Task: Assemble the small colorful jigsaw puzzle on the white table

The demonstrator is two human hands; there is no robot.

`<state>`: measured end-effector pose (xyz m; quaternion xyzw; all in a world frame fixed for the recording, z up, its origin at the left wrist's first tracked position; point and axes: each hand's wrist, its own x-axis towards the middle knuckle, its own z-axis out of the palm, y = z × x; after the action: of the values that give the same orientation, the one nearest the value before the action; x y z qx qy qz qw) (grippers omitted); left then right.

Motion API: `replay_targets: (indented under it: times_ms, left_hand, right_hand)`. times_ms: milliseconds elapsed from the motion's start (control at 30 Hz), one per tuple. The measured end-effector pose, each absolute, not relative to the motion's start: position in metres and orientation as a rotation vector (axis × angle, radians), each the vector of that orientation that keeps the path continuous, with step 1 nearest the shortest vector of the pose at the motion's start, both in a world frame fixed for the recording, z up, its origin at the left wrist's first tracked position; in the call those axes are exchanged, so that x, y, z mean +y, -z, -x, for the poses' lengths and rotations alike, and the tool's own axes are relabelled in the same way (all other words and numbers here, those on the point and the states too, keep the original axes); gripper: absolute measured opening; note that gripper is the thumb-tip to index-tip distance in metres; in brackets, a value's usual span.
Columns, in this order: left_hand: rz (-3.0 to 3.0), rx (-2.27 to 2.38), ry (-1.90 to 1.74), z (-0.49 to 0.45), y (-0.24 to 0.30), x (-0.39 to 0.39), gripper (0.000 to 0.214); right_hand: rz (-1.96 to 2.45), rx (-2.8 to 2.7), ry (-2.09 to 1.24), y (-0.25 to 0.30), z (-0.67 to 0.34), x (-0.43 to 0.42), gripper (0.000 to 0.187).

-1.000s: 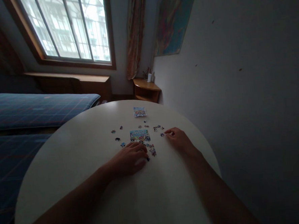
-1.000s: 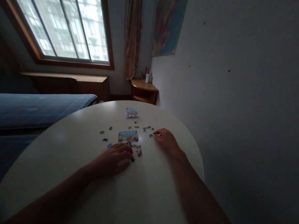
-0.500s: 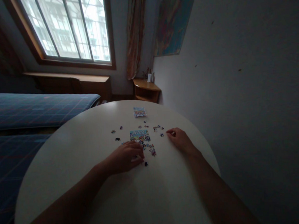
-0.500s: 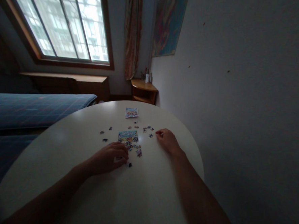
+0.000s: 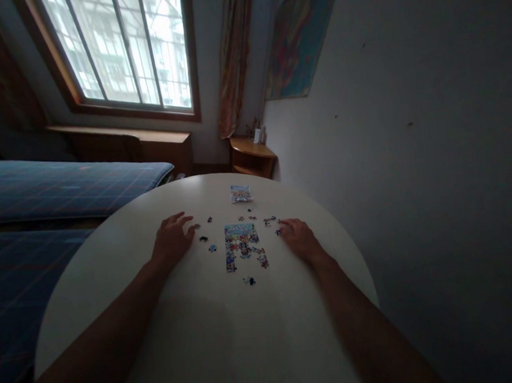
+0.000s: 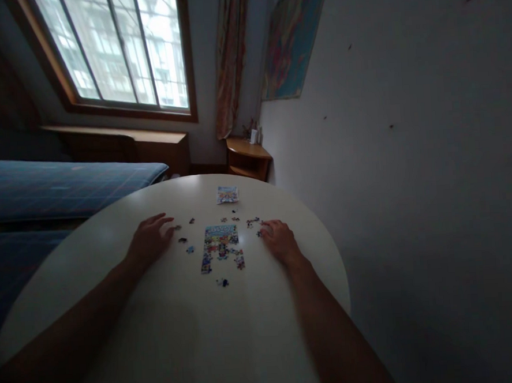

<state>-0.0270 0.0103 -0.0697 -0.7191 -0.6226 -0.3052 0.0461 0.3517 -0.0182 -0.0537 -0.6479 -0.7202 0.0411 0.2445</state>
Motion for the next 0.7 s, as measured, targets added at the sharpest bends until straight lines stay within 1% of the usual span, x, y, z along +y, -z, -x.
replay_targets:
  times_ms: [100, 233, 700]
  left_hand:
    - [2.092, -2.03, 0.852, 0.03, 0.075, 0.014, 0.04]
    - [2.048, -2.126, 0.745, 0.029, 0.078, 0.017, 0.041]
    - [2.059, -2.121, 0.62, 0.02, 0.066, 0.008, 0.039]
  right_hand:
    - [1.75, -2.017, -0.102, 0.057, -0.349, -0.015, 0.037]
    - [1.767, -2.037, -0.061, 0.062, -0.347, -0.011, 0.04]
    - [1.918, -1.942, 0.047, 0.065, -0.344, -0.008, 0.042]
